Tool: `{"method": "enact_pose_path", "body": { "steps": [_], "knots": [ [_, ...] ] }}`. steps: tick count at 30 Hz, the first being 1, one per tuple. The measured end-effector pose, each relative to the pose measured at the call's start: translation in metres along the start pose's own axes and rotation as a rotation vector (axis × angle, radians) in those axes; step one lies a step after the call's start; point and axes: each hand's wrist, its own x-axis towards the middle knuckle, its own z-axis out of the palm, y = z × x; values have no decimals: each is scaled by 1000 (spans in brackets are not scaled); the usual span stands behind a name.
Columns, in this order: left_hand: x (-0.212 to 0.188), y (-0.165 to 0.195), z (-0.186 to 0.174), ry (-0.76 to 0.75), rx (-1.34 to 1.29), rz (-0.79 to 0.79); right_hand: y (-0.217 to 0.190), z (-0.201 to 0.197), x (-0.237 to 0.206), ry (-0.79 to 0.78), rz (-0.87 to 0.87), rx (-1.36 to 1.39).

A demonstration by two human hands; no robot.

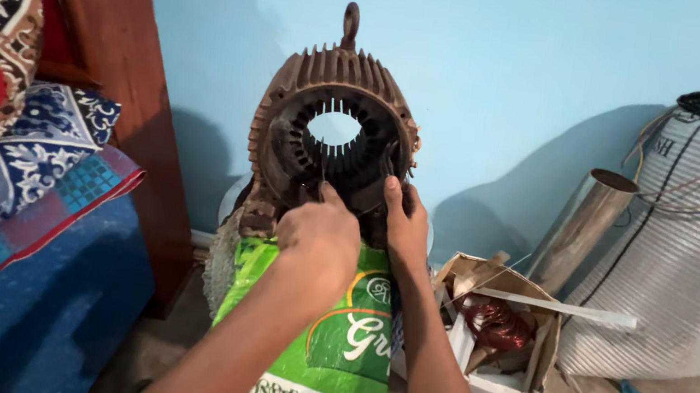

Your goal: The person holds a rusty electric motor stator housing steady on a sack and uses a flat pry bar to scrape and pry burnt windings and debris out of the inside of the housing, working around the inner slots and repositioning the housing as they go.

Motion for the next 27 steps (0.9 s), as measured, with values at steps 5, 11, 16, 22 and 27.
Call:
{"method": "enact_pose_path", "body": {
  "steps": [5,11,16,22,27],
  "knots": [
    [-10,0,-12,-27,-12,10,-4,-1,-3,-6,92,-45],
    [-22,5,-14,-89,9,11,-2,-2,-3,-24,75,12],
    [-13,-1,-9,-89,-41,-7,-9,-2,-4,-17,58,-24],
    [-16,-14,7,30,-131,-14,-4,-4,-6,-16,74,-16],
    [-4,-18,9,19,-110,27,-3,-5,-3,15,53,-71]
  ]
}}
